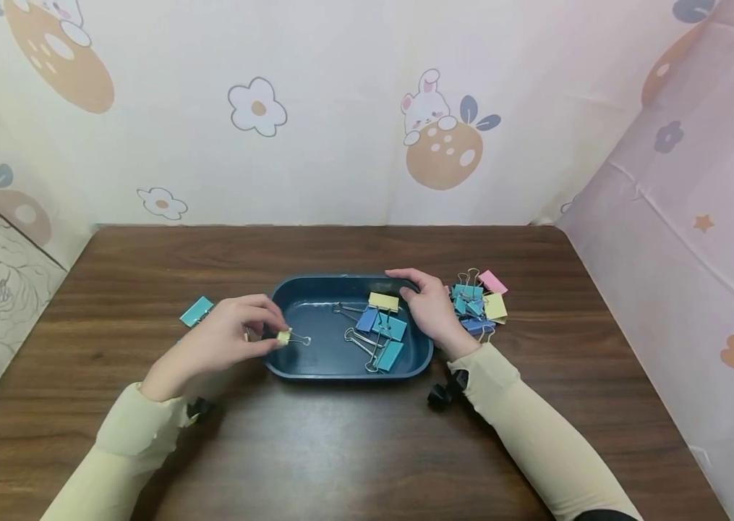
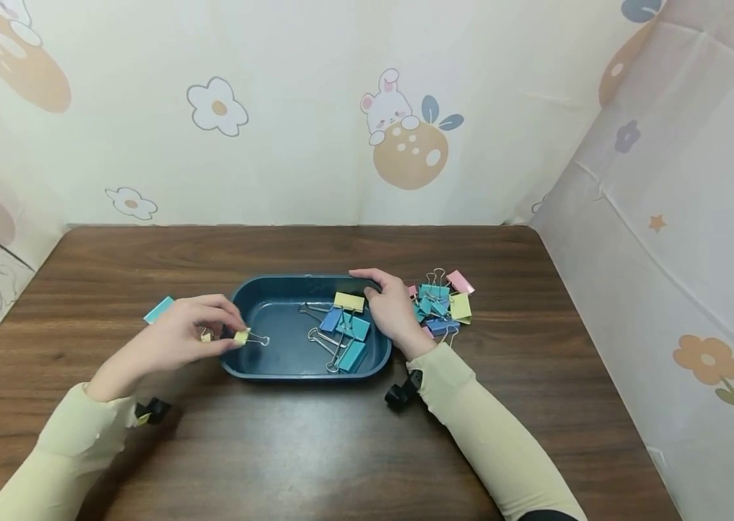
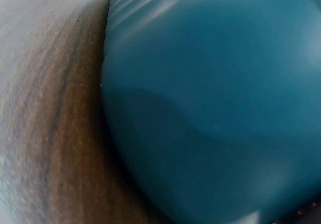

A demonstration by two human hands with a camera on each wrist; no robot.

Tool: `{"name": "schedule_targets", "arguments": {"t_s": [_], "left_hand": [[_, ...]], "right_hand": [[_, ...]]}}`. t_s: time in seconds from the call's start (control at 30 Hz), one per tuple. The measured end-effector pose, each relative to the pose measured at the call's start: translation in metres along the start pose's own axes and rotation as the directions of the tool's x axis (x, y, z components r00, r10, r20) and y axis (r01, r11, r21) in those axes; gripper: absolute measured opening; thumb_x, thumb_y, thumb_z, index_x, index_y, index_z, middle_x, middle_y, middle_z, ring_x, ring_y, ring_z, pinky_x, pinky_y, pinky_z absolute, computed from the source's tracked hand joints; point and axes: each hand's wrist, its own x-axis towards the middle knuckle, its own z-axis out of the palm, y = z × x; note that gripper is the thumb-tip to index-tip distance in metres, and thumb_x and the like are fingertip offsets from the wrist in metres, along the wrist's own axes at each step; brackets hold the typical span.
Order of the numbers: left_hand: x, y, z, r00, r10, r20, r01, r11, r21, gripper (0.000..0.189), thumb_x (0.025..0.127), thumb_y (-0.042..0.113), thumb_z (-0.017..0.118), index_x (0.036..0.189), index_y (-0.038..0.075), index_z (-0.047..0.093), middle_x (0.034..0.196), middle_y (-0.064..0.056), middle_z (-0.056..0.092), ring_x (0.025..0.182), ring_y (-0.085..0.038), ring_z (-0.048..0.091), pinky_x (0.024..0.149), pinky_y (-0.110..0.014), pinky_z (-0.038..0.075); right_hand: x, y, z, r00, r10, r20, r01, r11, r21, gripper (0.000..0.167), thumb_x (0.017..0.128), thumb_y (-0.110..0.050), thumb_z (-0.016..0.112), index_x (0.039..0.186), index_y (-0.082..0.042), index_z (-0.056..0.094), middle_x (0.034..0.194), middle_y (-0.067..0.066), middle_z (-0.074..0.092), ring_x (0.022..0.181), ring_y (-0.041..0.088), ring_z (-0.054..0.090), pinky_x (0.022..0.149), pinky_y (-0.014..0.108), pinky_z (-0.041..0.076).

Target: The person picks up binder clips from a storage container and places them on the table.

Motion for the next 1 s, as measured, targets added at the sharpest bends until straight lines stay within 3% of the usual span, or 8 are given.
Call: {"name": "schedule_targets", "arguments": {"t_s": [0.2,0.47,0.8,1.0], "left_hand": [[-0.024,-0.007,-0.020,0.992,-0.089,-0.086,0.088,0.996,-0.020,0.021,0.082,0.012,0.083,0.098,0.022,0.076,0.099,0.012,0.066,0.075,-0.008,0.065,0.060,-0.030,0.053],[-0.042,-0.023,-0.034,0.977,-0.150,-0.148,0.168,0.979,0.112,0.021,0.081,0.010,0.083,0.098,0.019,0.075,0.100,0.009,0.065,0.079,-0.010,0.065,0.068,-0.026,0.056],[-0.044,-0.043,-0.032,0.935,-0.312,-0.170,0.345,0.910,0.229,0.015,0.084,0.013,0.081,0.097,0.009,0.075,0.098,-0.003,0.069,0.084,-0.021,0.066,0.073,-0.043,0.056],[-0.040,-0.047,-0.029,0.916,-0.380,-0.131,0.402,0.879,0.256,0.015,0.086,0.017,0.079,0.099,0.009,0.076,0.100,-0.005,0.070,0.087,-0.023,0.066,0.076,-0.045,0.055]], "right_hand": [[0.000,0.000,0.001,1.000,-0.003,-0.006,0.003,1.000,-0.009,0.039,0.100,-0.001,0.050,0.129,-0.021,0.067,0.140,0.004,0.057,0.140,0.026,0.039,0.111,0.059,-0.018],[-0.001,-0.001,0.000,1.000,0.000,-0.003,0.000,1.000,-0.002,0.039,0.101,-0.001,0.049,0.130,-0.020,0.066,0.141,0.005,0.057,0.140,0.027,0.039,0.111,0.059,-0.018],[0.000,0.001,0.000,1.000,0.008,-0.011,-0.009,1.000,-0.013,0.039,0.100,-0.002,0.050,0.129,-0.022,0.067,0.140,0.003,0.057,0.139,0.025,0.040,0.112,0.058,-0.018],[0.000,0.002,0.001,1.000,0.004,-0.004,-0.004,1.000,0.004,0.039,0.101,-0.001,0.049,0.130,-0.021,0.066,0.141,0.003,0.057,0.137,0.025,0.043,0.115,0.059,-0.002]]}}
